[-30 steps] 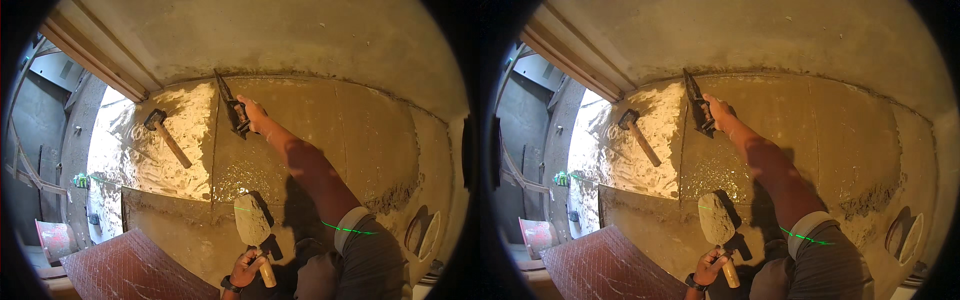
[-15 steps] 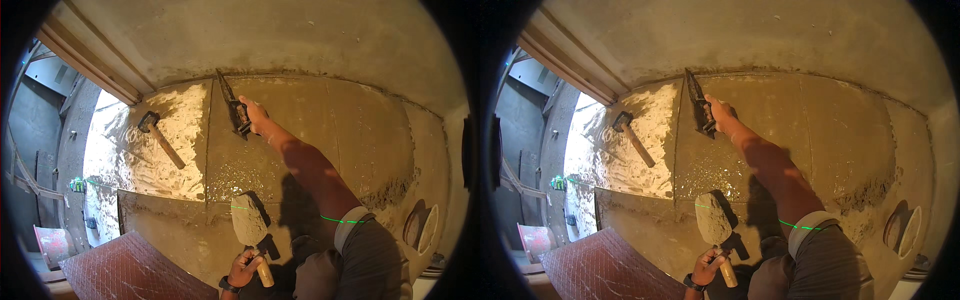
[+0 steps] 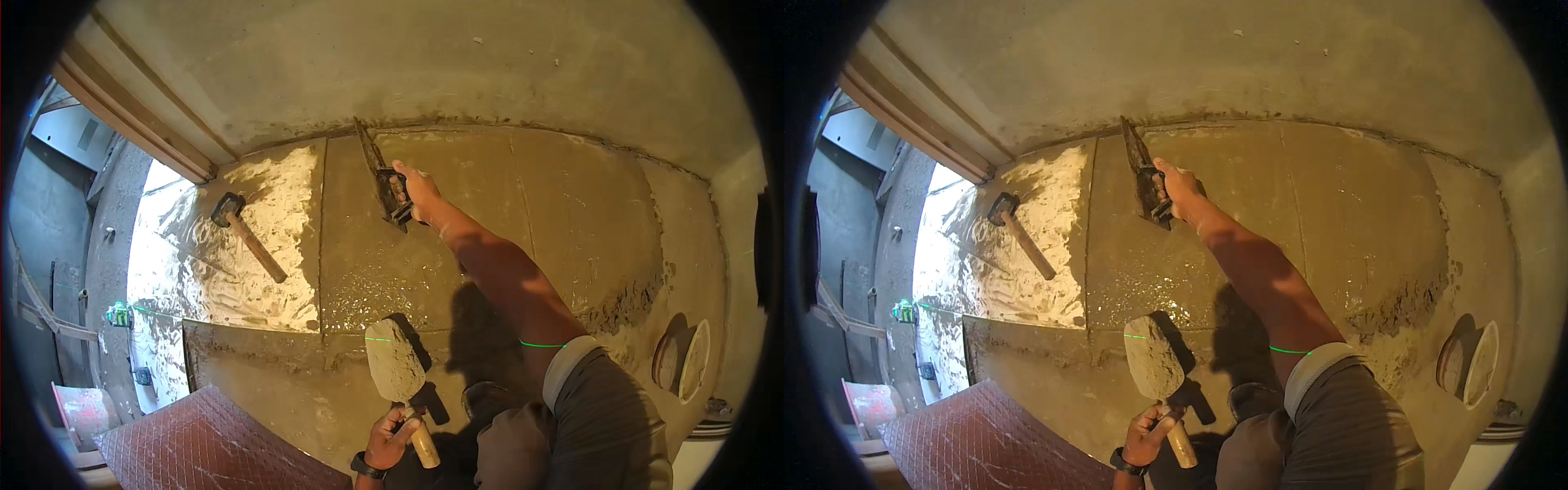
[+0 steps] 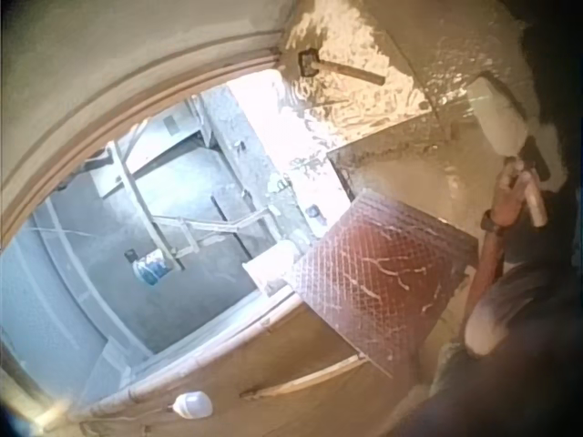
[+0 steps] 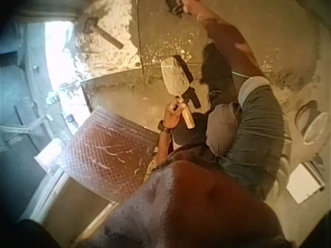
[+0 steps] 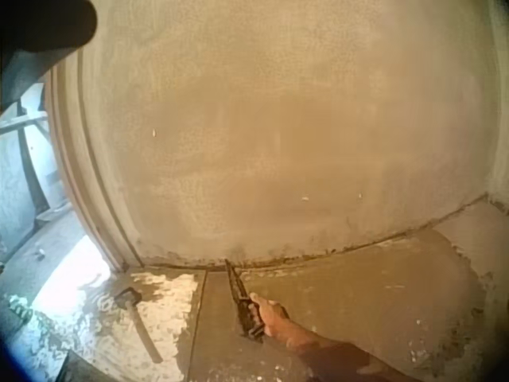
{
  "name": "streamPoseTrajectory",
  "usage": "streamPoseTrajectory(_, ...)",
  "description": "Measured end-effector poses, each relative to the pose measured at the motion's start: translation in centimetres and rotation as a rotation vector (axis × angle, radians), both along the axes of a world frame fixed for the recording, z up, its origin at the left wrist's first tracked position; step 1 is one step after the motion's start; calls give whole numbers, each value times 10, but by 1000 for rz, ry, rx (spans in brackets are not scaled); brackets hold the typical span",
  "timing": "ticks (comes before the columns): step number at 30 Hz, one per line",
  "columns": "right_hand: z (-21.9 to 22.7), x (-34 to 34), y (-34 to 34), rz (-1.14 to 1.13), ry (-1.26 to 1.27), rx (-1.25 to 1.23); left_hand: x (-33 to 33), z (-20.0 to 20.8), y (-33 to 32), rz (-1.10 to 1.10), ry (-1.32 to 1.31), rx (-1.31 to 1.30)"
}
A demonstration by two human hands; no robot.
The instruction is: Levelling floor using cement and trowel.
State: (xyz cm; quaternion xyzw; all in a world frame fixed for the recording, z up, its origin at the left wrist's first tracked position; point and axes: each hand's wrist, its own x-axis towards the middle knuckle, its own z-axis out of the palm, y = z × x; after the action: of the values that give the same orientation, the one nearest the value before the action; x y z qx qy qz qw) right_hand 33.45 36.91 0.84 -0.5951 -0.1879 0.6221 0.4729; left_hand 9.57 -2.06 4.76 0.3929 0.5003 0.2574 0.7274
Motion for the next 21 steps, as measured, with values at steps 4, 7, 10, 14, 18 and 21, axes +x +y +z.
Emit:
streamPoseTrajectory(4, -28, 46, 6, -22, 31, 41, 11, -8, -4, -32, -33, -48)
streamPoseTrajectory(7, -45, 58, 7, -12, 44, 62, 14, -3, -3, -25, -8, -42)
streamPoseTrajectory(10, -41, 71, -2, -5, 33, 76, 21, 0, -4, -17, 0, -37)
streamPoseTrajectory(14, -30, 88, -12, -42, -49, -13, 34, -3, -9, 55, -29, -16)
streamPoseTrajectory(18, -23, 105, -25, -28, -77, -7, 38, -3, -10, -3, 1, -40)
streamPoseTrajectory(21, -33, 131, -26, -73, -60, 26, 48, -5, -10, -24, -4, 4)
